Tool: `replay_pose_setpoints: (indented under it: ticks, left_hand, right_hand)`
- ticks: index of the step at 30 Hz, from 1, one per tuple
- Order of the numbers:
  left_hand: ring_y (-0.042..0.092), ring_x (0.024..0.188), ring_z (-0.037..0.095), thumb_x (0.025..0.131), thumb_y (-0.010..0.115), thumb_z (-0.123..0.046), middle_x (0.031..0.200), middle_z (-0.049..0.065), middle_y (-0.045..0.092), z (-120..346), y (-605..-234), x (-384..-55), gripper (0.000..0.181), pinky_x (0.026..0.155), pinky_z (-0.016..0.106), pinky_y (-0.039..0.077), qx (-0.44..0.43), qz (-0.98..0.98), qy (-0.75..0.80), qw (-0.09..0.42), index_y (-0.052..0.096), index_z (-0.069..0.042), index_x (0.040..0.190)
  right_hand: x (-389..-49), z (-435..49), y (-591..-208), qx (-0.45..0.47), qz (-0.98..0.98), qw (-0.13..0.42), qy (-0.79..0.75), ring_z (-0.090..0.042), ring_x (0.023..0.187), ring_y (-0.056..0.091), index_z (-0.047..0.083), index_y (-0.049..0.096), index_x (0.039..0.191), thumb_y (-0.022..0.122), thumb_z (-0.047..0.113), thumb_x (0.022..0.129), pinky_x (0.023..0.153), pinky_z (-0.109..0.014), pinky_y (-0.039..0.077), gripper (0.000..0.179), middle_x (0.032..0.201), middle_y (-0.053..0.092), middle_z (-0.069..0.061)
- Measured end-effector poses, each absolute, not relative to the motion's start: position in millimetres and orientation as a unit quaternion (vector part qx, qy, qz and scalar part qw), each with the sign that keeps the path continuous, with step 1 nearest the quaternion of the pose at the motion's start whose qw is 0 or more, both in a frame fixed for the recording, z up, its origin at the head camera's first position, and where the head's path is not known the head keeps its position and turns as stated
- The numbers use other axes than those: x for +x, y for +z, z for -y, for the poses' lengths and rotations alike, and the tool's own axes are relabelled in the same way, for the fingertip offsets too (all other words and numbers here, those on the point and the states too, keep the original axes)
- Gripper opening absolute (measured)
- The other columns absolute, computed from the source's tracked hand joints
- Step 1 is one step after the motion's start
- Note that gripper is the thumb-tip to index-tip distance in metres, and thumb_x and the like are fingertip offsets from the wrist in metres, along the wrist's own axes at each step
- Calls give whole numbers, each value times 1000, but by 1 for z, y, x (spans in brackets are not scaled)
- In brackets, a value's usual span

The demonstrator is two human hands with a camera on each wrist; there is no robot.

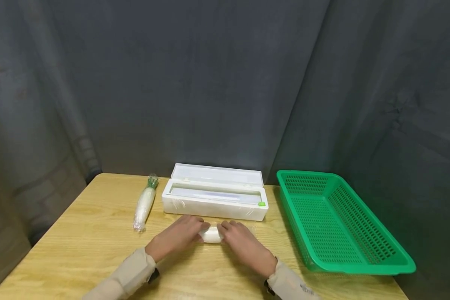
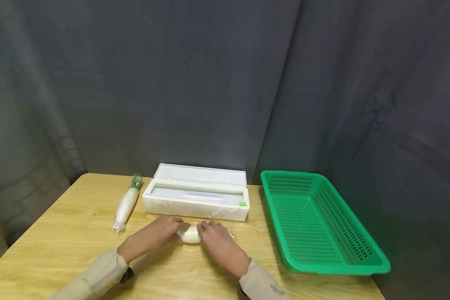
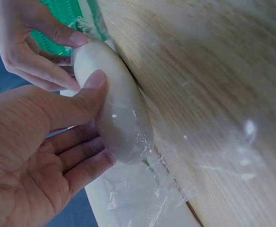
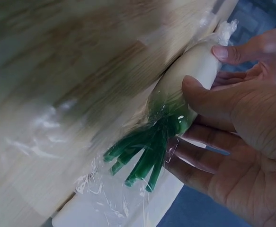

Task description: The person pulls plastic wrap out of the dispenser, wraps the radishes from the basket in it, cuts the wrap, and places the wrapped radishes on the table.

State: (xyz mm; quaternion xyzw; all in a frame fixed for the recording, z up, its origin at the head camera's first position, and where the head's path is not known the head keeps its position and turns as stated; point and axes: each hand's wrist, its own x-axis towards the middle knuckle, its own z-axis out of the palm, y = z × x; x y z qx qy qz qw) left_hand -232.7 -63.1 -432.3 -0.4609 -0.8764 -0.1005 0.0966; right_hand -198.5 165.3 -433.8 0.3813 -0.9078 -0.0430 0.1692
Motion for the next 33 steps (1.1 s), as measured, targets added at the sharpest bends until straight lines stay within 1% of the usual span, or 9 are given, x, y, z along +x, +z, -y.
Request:
replay_pose_setpoints:
  ticks: [6,11,15,18,21,24,27,31,33]
  left_hand:
    - [64,76,13,82,89,-18,91,3,70,65,-433,-232,31,65,27,51,-456,883,-75,86,70,-8,104]
    - [67,91,18,81,91,-26,105,6,70,67,-435,-230,49,74,32,56,-446,888,-73,79,67,-6,119]
    - [68,98,21,80,91,-14,110,9,68,68,-442,-229,45,79,34,58,-464,870,-83,142,66,-4,117]
    - [66,102,23,76,90,-3,114,12,66,70,-446,-229,46,81,33,58,-485,848,-95,194,66,-2,115]
    - [64,107,25,75,91,-4,118,13,64,70,-445,-230,48,85,34,58,-494,838,-99,210,66,-1,115]
    - [64,105,23,79,92,-15,117,10,64,70,-439,-231,45,88,35,57,-482,851,-102,182,69,-2,116]
    - [65,102,22,84,89,-24,114,8,65,72,-434,-232,42,88,37,56,-460,868,-99,159,71,-4,116]
    - [65,100,21,88,84,-31,112,6,66,78,-429,-233,40,88,41,56,-445,876,-96,161,72,-7,117]
    - [66,100,21,89,84,-29,112,6,67,81,-427,-235,36,88,43,56,-441,872,-112,178,73,-7,117]
  right_hand:
    - [-200,-166,-431,380,915,135,-18,-20,95,67,6,66,116,89,25,82,84,-31,58,45,111,71,-5]
    - [-202,-168,-430,375,920,112,6,-23,102,69,5,66,119,87,22,85,88,-35,58,44,116,71,-7]
    - [-201,-173,-428,367,924,105,40,-23,104,68,5,68,124,85,18,89,90,-36,57,41,116,71,-7]
    - [-198,-177,-427,342,929,127,59,-26,108,68,3,67,130,83,18,92,93,-41,57,44,118,71,-10]
    - [-195,-181,-425,288,936,181,94,-30,104,69,0,69,125,80,15,93,88,-46,58,37,114,72,-14]
    - [-195,-188,-422,215,939,242,120,-32,89,71,0,74,105,80,9,91,75,-48,58,18,99,74,-14]
    - [-198,-200,-423,148,943,270,124,-34,80,71,0,75,92,80,5,90,68,-50,57,8,92,73,-15]
    - [-201,-212,-426,96,951,259,142,-39,83,71,-2,75,97,78,4,92,67,-54,58,9,97,73,-19]
    - [-201,-215,-427,88,950,252,160,-40,84,72,-2,74,103,77,4,93,64,-53,58,13,97,73,-20]
